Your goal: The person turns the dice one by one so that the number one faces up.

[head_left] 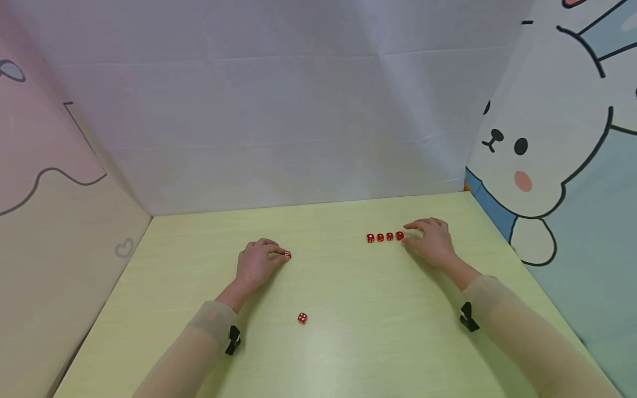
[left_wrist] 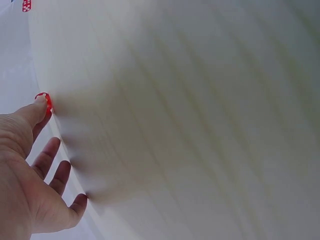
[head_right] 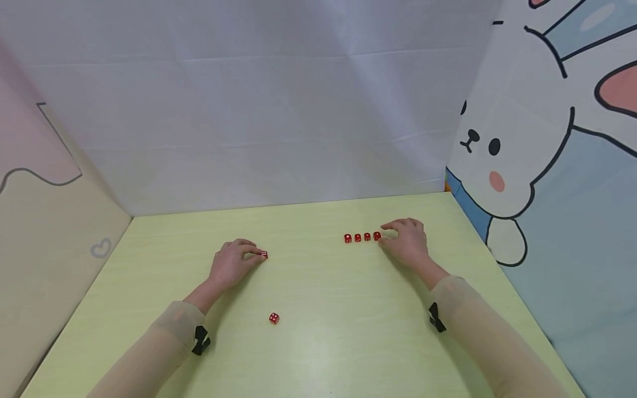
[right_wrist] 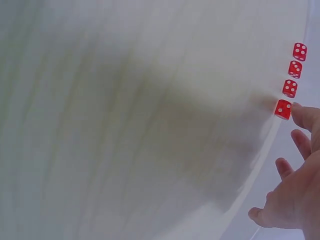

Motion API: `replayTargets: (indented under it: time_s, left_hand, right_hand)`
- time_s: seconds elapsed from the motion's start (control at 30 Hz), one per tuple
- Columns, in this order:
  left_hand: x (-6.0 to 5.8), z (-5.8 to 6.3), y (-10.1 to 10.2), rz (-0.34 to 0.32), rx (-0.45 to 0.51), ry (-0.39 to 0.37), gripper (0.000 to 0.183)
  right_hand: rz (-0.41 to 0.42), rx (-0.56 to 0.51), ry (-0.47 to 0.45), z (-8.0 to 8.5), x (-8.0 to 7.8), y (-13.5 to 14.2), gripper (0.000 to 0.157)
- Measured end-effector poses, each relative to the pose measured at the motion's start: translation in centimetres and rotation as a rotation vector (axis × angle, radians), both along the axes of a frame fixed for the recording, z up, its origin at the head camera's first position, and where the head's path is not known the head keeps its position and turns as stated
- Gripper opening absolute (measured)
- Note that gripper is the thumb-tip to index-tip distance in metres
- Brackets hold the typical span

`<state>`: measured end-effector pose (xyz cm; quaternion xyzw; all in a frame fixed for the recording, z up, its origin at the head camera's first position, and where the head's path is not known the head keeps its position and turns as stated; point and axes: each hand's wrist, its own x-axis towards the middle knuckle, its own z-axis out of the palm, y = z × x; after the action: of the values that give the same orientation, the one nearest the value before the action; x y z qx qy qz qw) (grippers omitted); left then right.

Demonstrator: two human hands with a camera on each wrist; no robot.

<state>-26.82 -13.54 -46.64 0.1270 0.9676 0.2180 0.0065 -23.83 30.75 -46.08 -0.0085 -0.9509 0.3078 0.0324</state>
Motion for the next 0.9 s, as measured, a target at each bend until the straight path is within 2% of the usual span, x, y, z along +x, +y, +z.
replayTargets:
  time_s: [0.27, 0.57, 0.7, 0.9]
  left_hand:
    - [0.0, 0.2, 0.0, 0.005, 0.002, -0.014, 0.024]
    - [0.0, 0.2, 0.0, 0.008, 0.005, -0.018, 0.024]
    - [0.0, 0.2, 0.1, 0.006, 0.010, -0.016, 0.025]
    - [0.1, 0.2, 0.0, -0.003, 0.007, -0.005, 0.024]
  right_hand:
    - [0.020, 0.052, 0.070, 0.7, 1.4, -0.2, 0.044]
    - [0.058, 0.061, 0.184, 1.6, 3.4, -1.9, 0.037]
    - [0.122, 0.054, 0.228, 2.5, 4.6, -4.0, 0.033]
    - [0.266, 0.043, 0.299, 3.4, 6.4, -7.7, 0.030]
